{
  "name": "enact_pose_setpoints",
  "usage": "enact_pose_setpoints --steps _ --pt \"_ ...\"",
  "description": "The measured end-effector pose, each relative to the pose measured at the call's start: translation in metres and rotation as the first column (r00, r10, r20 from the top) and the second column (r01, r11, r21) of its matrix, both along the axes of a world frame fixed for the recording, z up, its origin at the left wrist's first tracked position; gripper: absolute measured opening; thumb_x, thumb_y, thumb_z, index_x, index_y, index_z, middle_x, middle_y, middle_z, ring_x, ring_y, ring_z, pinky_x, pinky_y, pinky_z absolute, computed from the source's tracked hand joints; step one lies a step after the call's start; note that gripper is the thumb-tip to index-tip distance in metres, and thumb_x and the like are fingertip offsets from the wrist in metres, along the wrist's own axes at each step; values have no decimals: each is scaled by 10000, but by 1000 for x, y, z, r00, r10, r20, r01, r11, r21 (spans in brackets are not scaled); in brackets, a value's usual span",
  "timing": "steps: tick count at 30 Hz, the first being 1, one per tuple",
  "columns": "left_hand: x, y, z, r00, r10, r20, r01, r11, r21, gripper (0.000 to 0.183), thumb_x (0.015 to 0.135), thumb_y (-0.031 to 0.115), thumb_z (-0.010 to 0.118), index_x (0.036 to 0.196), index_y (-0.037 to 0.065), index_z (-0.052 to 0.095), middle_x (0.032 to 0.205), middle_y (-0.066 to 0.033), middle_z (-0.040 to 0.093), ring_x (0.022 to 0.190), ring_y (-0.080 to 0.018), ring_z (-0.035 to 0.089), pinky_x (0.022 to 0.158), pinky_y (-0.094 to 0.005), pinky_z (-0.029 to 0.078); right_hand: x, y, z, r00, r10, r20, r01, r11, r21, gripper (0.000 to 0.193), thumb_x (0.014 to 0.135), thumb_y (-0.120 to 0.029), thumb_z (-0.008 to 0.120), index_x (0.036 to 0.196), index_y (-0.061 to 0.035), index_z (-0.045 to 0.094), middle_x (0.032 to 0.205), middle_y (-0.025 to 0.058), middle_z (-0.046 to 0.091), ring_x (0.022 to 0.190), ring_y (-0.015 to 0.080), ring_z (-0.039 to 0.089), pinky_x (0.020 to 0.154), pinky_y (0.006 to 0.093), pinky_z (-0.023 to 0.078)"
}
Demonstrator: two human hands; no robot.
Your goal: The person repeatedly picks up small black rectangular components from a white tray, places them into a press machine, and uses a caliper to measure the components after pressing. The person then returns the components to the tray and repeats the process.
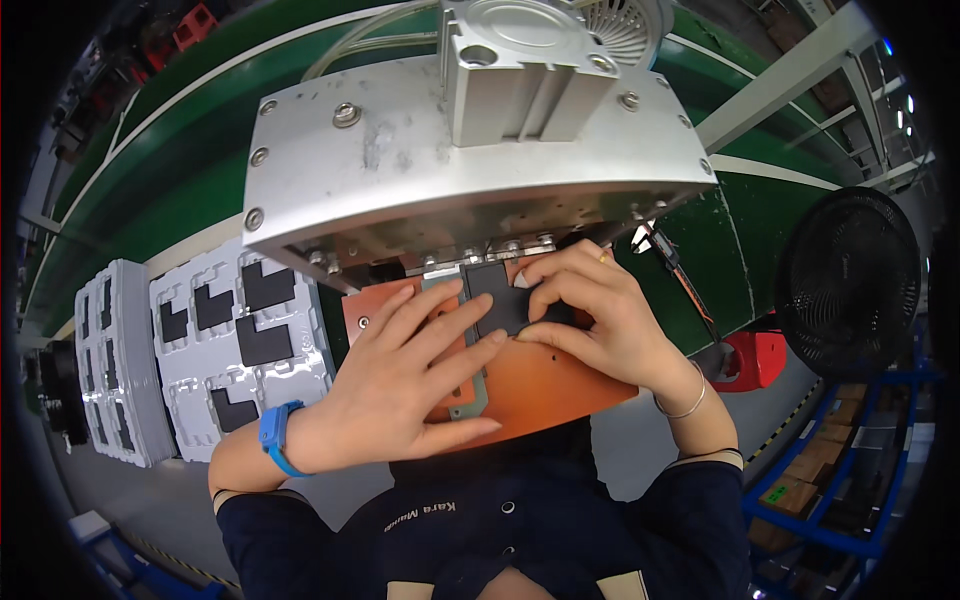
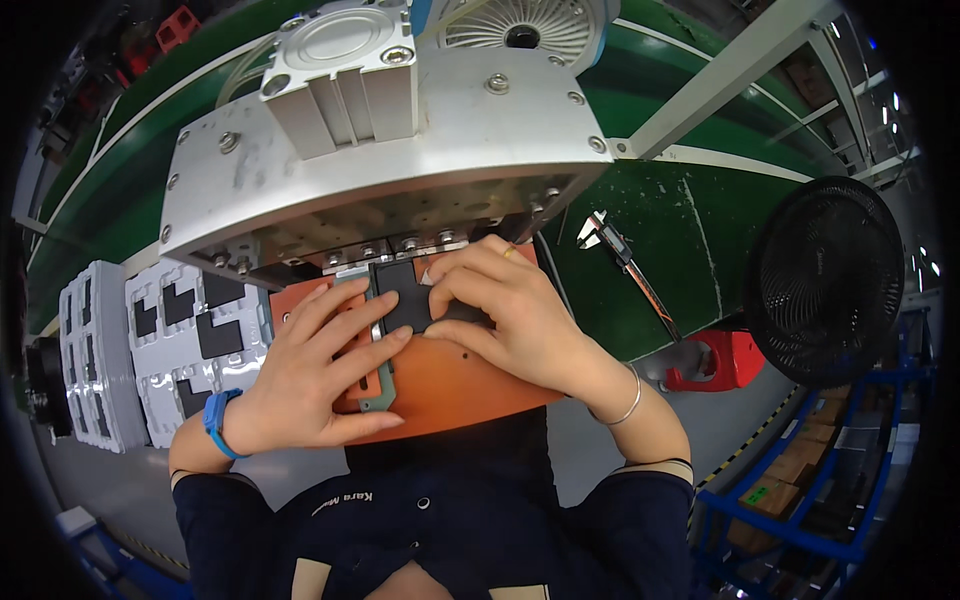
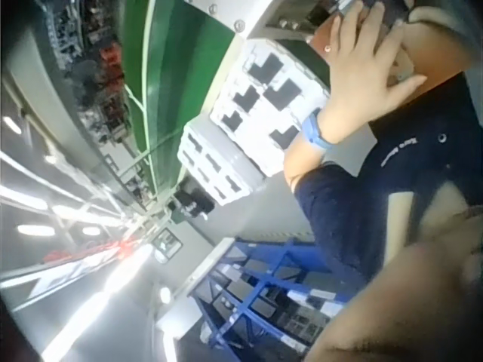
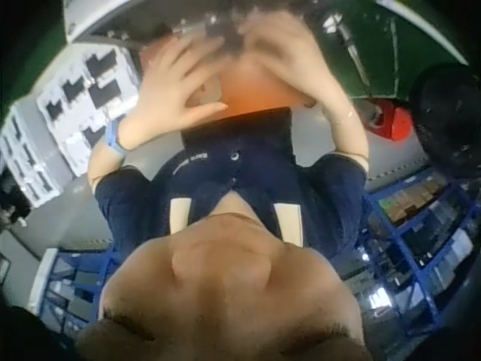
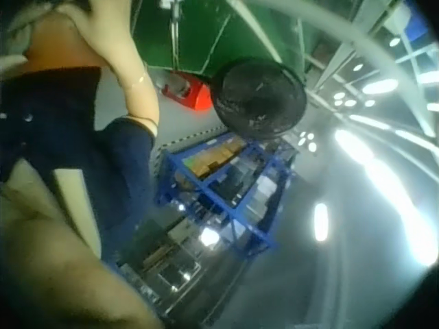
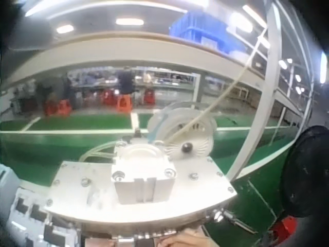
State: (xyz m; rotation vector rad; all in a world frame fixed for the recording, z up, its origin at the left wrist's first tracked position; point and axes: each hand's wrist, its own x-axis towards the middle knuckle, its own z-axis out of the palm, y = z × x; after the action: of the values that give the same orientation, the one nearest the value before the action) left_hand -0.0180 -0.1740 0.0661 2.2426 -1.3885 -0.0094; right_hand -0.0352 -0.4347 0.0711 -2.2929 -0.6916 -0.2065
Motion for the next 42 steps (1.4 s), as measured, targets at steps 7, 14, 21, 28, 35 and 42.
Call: enact_pose_setpoints --steps 7,14,21,28,35,42 --pt "-10 -1 10 996 62 -60 -76 966 -248 475 823 183 742 1254 17 631 1349 -190 550 1207 -375 538 999 -444 452 -21 -3 9 989 -121 -82 134 972 191 211 743 -24 788 876 -40 625 942 74 658 853 221 659 685 307 517" --pt "-3 -6 51 184 -68 -981 -37 996 -76 370 1054 276 488 1268 5 619 818 -44 681 555 -43 554 497 -192 421 -76 13 33 972 51 231 -102 972 214 129 773 -28 727 886 -64 677 877 61 698 791 224 693 705 332 574" --pt "-21 -17 31 -203 -335 -920 -255 925 -281 522 905 26 690 1369 7 451 1025 -52 652 714 -88 658 570 -215 584 -68 -9 36 931 -161 329 120 983 142 373 742 -22 777 1105 -53 699 1174 111 686 1142 302 628 958 385 506" --pt "-11 -10 26 185 -175 -967 -334 914 -230 275 904 74 716 1116 -12 563 939 -99 694 814 -200 734 713 -286 569 -59 -193 -97 643 -757 114 756 604 -253 438 696 -42 711 1131 -22 666 1065 178 633 996 370 621 908 419 504" --pt "-3 -14 19 207 -87 -975 -406 898 -167 272 932 158 687 1120 -18 600 872 -110 692 714 -167 722 561 -222 562 -49 -198 -102 529 -844 -81 811 532 -243 291 648 -64 703 934 -24 668 829 125 621 737 216 632 695 327 504" --pt "-1 -14 23 192 -59 -980 -377 917 -129 268 933 208 691 1086 -8 644 889 -88 711 697 -133 708 549 -212 536 -85 -137 -47 717 -693 -79 667 649 365 622 733 70 579 1341 -59 552 776 -18 549 661 32 498 601 178 390"
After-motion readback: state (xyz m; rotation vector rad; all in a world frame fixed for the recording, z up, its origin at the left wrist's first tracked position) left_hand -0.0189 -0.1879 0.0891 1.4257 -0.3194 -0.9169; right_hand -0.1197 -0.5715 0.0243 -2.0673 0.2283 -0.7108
